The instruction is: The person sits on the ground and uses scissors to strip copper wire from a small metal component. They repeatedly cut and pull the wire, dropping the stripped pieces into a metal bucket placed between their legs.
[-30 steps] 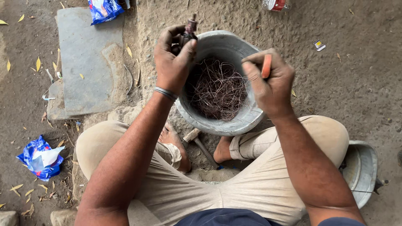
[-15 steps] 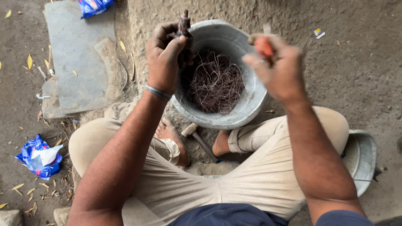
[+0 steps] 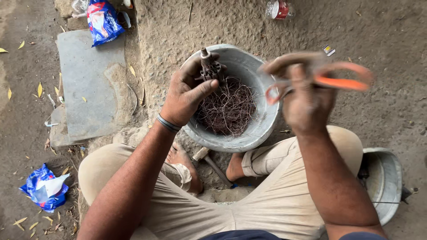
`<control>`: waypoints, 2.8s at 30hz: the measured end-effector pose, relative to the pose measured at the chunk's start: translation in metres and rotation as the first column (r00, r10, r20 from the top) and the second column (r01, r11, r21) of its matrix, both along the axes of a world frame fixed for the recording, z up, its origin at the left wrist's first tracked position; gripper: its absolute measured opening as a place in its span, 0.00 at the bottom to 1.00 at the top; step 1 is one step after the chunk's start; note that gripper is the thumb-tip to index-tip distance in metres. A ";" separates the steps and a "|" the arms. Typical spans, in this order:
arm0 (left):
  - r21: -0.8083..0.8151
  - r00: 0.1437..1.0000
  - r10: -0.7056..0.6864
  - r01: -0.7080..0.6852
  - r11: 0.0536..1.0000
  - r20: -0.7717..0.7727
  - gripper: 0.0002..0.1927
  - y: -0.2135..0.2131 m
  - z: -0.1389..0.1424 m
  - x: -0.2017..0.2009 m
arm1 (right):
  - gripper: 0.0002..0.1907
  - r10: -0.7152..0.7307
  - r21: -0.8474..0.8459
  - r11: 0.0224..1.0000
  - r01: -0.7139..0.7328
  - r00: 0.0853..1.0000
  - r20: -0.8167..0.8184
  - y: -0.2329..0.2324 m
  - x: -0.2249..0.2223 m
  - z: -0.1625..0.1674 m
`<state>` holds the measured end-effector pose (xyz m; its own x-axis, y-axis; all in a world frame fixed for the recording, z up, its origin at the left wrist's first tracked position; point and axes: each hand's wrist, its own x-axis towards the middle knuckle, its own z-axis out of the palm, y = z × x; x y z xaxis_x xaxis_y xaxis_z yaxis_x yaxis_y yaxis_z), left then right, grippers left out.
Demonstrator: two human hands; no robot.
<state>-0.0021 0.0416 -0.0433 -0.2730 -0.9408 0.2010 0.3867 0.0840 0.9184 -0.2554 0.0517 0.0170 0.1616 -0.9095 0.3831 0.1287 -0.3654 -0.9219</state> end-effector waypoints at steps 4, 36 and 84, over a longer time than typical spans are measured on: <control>0.012 0.999 0.017 -0.018 1.000 0.045 0.27 0.000 -0.009 -0.005 | 0.06 0.010 0.269 0.963 0.017 0.995 -0.101 -0.007 0.013 -0.004; -0.266 0.874 0.273 -0.174 0.948 0.402 0.27 0.014 0.008 -0.011 | 0.05 -0.022 0.028 0.999 0.033 0.947 -0.321 0.013 0.027 -0.011; -0.387 0.719 0.531 -0.380 0.840 0.448 0.24 0.022 0.006 -0.027 | 0.04 -0.304 -0.138 0.941 0.308 0.594 -0.745 0.002 0.041 -0.016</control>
